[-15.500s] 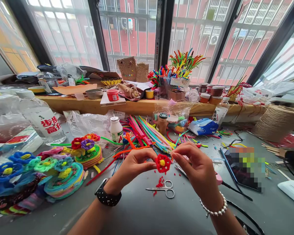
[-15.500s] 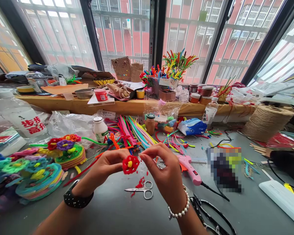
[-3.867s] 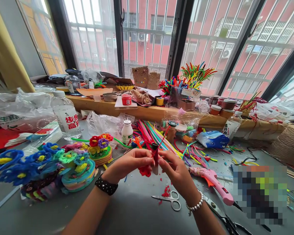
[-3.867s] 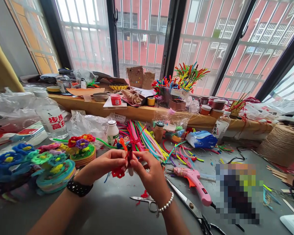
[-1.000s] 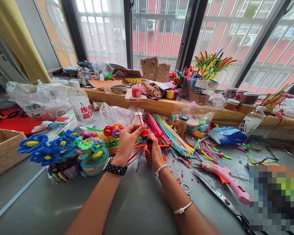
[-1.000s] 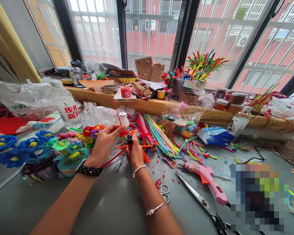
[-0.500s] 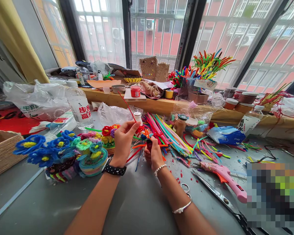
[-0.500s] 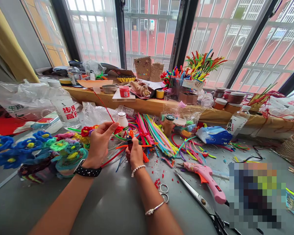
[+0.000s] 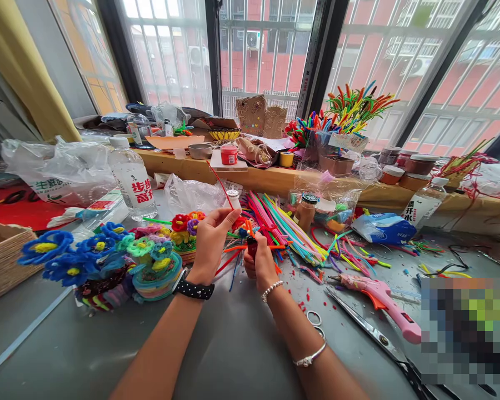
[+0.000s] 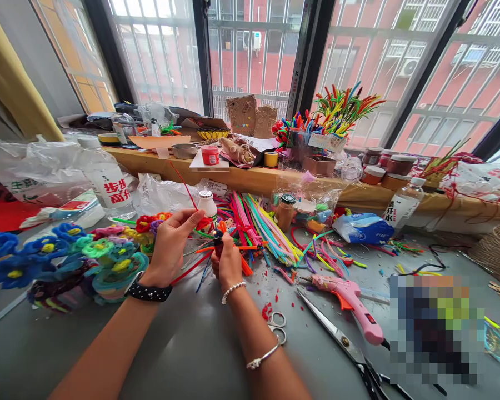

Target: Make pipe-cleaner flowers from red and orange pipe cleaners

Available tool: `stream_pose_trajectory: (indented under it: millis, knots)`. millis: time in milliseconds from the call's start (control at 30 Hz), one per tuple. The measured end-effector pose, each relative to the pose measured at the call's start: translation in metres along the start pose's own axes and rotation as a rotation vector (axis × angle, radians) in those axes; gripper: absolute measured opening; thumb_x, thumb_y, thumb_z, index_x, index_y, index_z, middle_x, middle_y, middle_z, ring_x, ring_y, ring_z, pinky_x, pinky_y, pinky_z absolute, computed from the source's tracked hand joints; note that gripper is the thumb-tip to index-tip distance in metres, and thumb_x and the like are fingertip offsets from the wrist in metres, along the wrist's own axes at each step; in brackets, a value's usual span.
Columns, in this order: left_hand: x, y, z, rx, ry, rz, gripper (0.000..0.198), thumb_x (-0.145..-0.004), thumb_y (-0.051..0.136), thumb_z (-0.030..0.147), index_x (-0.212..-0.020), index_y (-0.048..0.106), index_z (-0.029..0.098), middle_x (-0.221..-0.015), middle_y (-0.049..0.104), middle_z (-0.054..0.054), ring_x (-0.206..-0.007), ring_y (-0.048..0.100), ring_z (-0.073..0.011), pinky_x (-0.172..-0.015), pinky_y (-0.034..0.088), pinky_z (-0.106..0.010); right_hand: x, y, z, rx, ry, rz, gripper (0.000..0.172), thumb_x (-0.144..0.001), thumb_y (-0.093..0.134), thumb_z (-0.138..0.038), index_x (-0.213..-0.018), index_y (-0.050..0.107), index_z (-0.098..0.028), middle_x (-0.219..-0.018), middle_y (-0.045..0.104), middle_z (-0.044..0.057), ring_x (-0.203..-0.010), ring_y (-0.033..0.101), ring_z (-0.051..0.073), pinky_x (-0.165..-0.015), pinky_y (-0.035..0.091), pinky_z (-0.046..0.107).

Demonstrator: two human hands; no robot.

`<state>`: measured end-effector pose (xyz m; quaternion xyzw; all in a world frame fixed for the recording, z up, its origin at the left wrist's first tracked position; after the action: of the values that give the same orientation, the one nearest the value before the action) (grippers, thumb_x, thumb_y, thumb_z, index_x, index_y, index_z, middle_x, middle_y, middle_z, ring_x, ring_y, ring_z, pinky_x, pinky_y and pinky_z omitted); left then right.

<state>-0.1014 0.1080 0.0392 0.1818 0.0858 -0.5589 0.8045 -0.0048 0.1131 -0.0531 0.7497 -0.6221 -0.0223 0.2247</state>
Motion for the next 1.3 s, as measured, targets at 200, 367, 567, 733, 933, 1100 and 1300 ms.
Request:
stream_pose_trajectory:
  millis: [200, 367, 567, 733, 933, 1100, 1300]
  knots:
    - [-0.0005, 0.0030, -0.0026, -0.006, 0.007, -0.024, 0.015, -0.059, 0.065, 0.026, -0.067, 0.061, 0.014, -0.063, 0.056, 0.002, -0.060, 0.048, -0.0078, -0.055, 0.037, -0.017, 0.0002, 0.0003, -0.0004, 0.008, 0.002, -0.005, 0.055, -0.078, 0.022, -0.049, -0.032, 0.025, -0.019, -0.026, 0.020, -0.008, -0.021, 0.012, 0.002, -0.027, 0.006, 0.017]
    - [-0.0003, 0.0036, -0.0036, -0.013, 0.000, -0.033, 0.016, -0.061, 0.064, 0.027, -0.068, 0.060, 0.014, -0.063, 0.056, 0.002, -0.059, 0.047, -0.0072, -0.055, 0.037, -0.016, 0.0012, 0.0012, -0.0010, 0.011, 0.003, -0.008, 0.055, -0.079, 0.021, -0.048, -0.032, 0.026, -0.019, -0.026, 0.020, -0.008, -0.021, 0.012, 0.002, -0.026, 0.006, 0.017]
    - [0.0007, 0.0049, -0.0029, -0.008, -0.002, -0.048, 0.016, -0.061, 0.064, 0.027, -0.068, 0.060, 0.014, -0.063, 0.056, 0.003, -0.058, 0.047, -0.0070, -0.054, 0.037, -0.016, -0.0003, 0.0011, -0.0003, 0.018, -0.005, -0.008, 0.056, -0.079, 0.022, -0.049, -0.032, 0.026, -0.019, -0.027, 0.020, -0.007, -0.021, 0.013, 0.002, -0.026, 0.006, 0.017]
    - [0.0007, 0.0059, -0.0047, 0.000, -0.013, -0.057, 0.016, -0.060, 0.065, 0.027, -0.069, 0.061, 0.014, -0.064, 0.057, 0.002, -0.059, 0.049, -0.0077, -0.055, 0.037, -0.016, -0.0008, 0.0002, -0.0004, 0.027, -0.010, 0.002, 0.056, -0.079, 0.021, -0.048, -0.032, 0.026, -0.019, -0.027, 0.020, -0.007, -0.021, 0.013, 0.002, -0.026, 0.007, 0.017]
    - [0.0014, 0.0062, -0.0048, 0.000, -0.017, -0.059, 0.015, -0.060, 0.065, 0.027, -0.068, 0.061, 0.014, -0.063, 0.057, 0.002, -0.059, 0.049, -0.0076, -0.055, 0.038, -0.016, -0.0004, 0.0003, -0.0001, 0.029, -0.009, 0.001, 0.056, -0.079, 0.021, -0.048, -0.032, 0.026, -0.019, -0.027, 0.020, -0.008, -0.021, 0.013, 0.002, -0.026, 0.006, 0.017]
    - [0.0020, 0.0065, -0.0035, -0.002, -0.015, -0.063, 0.015, -0.060, 0.065, 0.027, -0.068, 0.061, 0.015, -0.063, 0.057, 0.002, -0.059, 0.049, -0.0076, -0.055, 0.038, -0.016, -0.0002, 0.0008, -0.0008, 0.027, -0.010, 0.005, 0.056, -0.079, 0.021, -0.048, -0.031, 0.026, -0.019, -0.026, 0.020, -0.007, -0.021, 0.013, 0.003, -0.026, 0.006, 0.017]
    - [0.0024, 0.0073, -0.0021, -0.005, -0.018, -0.062, 0.015, -0.060, 0.065, 0.026, -0.068, 0.061, 0.014, -0.064, 0.057, 0.002, -0.060, 0.048, -0.0080, -0.056, 0.038, -0.017, -0.0001, -0.0008, -0.0016, 0.011, -0.015, 0.010, 0.056, -0.079, 0.022, -0.048, -0.031, 0.026, -0.019, -0.027, 0.019, -0.007, -0.022, 0.013, 0.003, -0.026, 0.006, 0.017]
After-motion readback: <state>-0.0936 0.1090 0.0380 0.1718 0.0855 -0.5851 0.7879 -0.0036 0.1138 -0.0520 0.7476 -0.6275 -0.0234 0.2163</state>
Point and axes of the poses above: each hand's wrist, its own x-axis away from the middle knuckle, its own y-axis out of the palm, z = x × y, the point moved 8 cm from there along -x, towards the middle knuckle
